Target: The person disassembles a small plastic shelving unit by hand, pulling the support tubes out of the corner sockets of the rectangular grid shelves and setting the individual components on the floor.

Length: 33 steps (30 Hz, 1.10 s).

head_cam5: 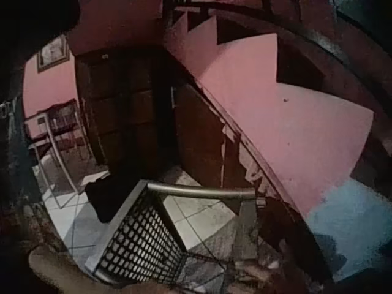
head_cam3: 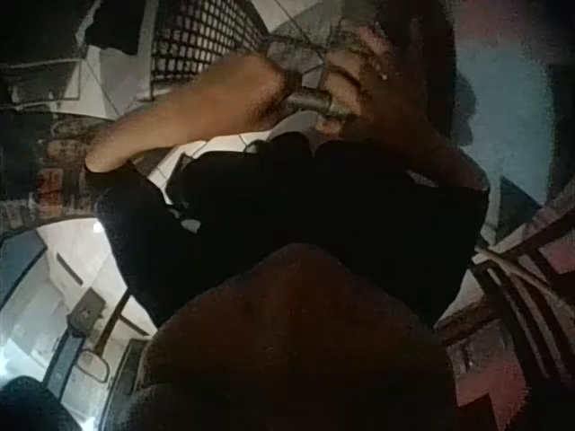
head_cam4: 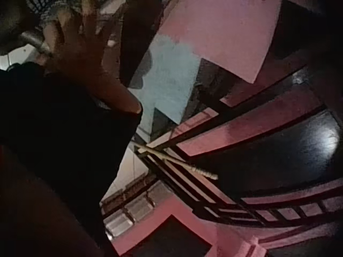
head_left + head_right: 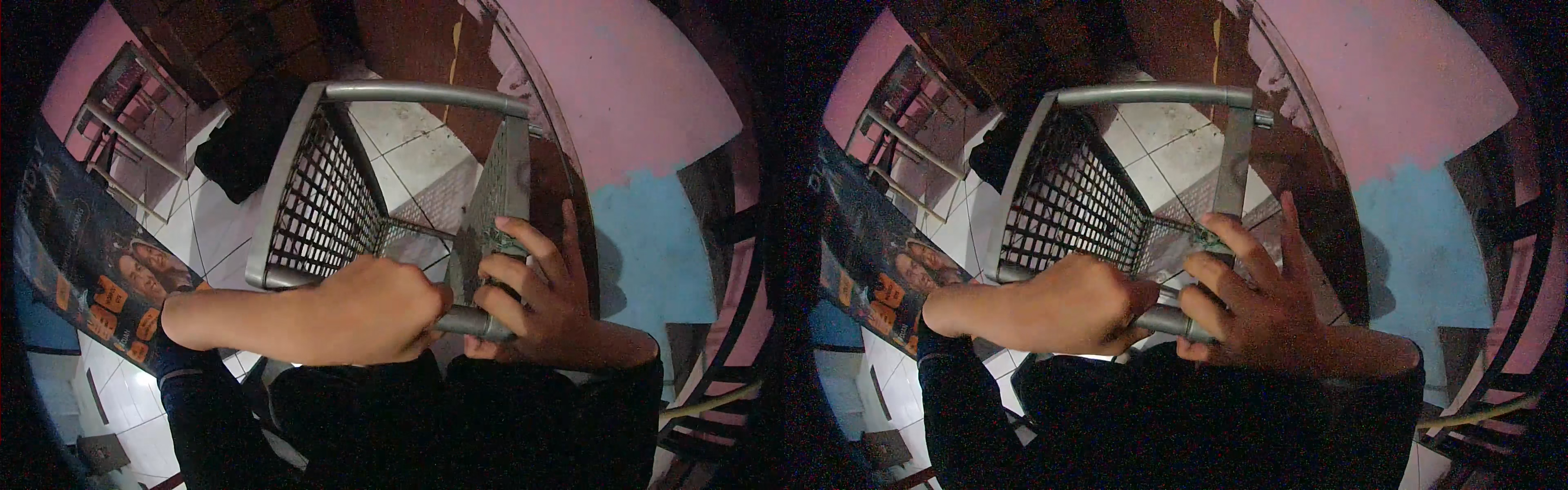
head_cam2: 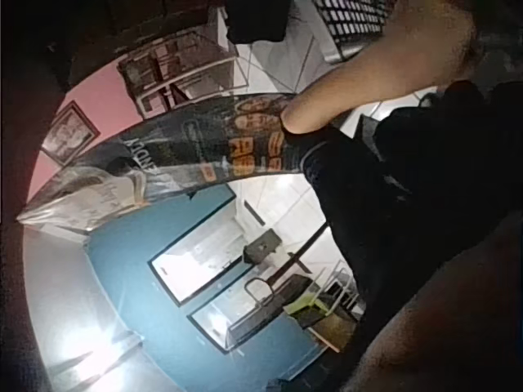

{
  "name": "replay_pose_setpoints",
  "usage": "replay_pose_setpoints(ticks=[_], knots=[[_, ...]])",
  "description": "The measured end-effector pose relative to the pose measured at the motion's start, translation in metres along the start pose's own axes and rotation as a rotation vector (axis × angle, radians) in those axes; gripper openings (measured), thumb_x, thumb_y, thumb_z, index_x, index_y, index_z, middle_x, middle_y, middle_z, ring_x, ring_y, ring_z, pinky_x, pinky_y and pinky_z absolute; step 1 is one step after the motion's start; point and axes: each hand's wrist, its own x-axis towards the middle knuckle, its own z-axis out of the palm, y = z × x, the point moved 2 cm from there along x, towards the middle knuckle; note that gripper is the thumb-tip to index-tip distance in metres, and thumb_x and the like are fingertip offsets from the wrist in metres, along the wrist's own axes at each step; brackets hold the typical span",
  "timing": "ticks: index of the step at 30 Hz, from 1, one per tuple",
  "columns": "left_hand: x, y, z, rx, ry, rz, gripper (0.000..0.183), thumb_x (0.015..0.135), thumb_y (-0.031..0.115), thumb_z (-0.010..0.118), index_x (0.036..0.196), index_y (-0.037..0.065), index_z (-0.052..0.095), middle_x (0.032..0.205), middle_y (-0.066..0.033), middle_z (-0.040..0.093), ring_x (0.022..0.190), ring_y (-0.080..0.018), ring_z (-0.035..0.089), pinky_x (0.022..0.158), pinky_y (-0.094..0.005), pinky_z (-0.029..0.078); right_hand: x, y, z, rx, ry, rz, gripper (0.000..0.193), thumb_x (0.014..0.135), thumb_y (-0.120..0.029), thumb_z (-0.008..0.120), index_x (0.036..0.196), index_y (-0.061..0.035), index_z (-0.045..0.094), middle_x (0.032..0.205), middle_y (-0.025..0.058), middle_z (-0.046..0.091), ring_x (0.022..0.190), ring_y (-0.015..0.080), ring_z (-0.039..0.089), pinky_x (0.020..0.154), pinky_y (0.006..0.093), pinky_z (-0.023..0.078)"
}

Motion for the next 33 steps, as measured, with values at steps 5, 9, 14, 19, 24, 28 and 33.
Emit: replay_pose_setpoints(ticks=[5,9,14,19,24,28,33], knots=[[-0.012,0.005,0.015,0.009,0.087,0.008,0.024,0.067,0.020,0.062,0.076,0.001,0.049,0.054,-0.0121,0.053,0.046,-0.0295,0.055,0.040,-0.0380,0.046,-0.005,-0.005,0.002,0.054,0.023,-0.035,0.042,0.052,-0.049,0.063,0.072,-0.0133,0.052,0.093,0.0060,0.050,0.110,0.0300,0.042,0.088,0.0720,0.017],[-0.011,0.000,0.003,0.020,0.007,0.060,0.025,0.067,0.019,0.062,0.077,0.001,0.047,0.057,-0.0110,0.053,0.049,-0.0292,0.056,0.043,-0.0380,0.046,0.002,-0.005,0.000,0.079,0.054,-0.048,0.043,0.045,-0.043,0.064,0.072,-0.0123,0.052,0.090,0.0064,0.050,0.107,0.0311,0.044,0.088,0.0722,0.018],[-0.001,-0.010,-0.008,0.061,0.013,-0.016,0.017,0.063,0.016,0.061,0.067,0.000,0.055,0.055,-0.0170,0.056,0.053,-0.0310,0.060,0.047,-0.0388,0.049,0.011,-0.007,0.001,0.067,-0.007,0.045,0.043,0.044,-0.038,0.065,0.074,-0.0103,0.052,0.087,0.0082,0.050,0.103,0.0335,0.046,0.088,0.0705,0.020],[-0.008,-0.004,0.004,0.066,0.033,0.048,0.017,0.064,0.014,0.059,0.071,0.000,0.053,0.052,-0.0151,0.055,0.053,-0.0304,0.060,0.047,-0.0383,0.049,0.001,-0.012,0.003,0.078,0.001,-0.023,0.043,0.067,-0.047,0.063,0.079,-0.0079,0.051,0.087,0.0111,0.049,0.097,0.0376,0.049,0.089,0.0662,0.025],[-0.021,0.009,0.018,0.090,0.040,0.054,0.021,0.063,0.016,0.060,0.072,0.001,0.049,0.052,-0.0098,0.051,0.048,-0.0264,0.057,0.043,-0.0363,0.047,-0.011,-0.022,0.007,0.199,0.081,-0.035,0.045,0.055,-0.039,0.065,0.083,-0.0089,0.048,0.092,0.0120,0.047,0.097,0.0368,0.049,0.089,0.0668,0.026],[-0.038,0.003,0.012,0.052,-0.062,-0.007,0.018,0.061,0.016,0.061,0.068,0.004,0.050,0.053,-0.0093,0.052,0.046,-0.0232,0.057,0.038,-0.0349,0.044,-0.010,-0.028,-0.002,0.146,0.033,-0.085,0.033,0.080,-0.037,0.054,0.088,-0.0054,0.050,0.089,0.0094,0.051,0.091,0.0311,0.054,0.089,0.0534,0.037],[-0.113,-0.070,-0.023,0.154,0.270,-0.591,0.013,0.056,0.013,0.062,0.064,0.004,0.058,0.056,-0.0154,0.054,0.056,-0.0286,0.059,0.050,-0.0370,0.046,-0.033,0.051,-0.047,-0.028,-0.222,0.351,0.041,0.065,-0.023,0.066,0.101,-0.0091,0.052,0.095,0.0139,0.052,0.091,0.0243,0.052,0.084,0.0428,0.040]])
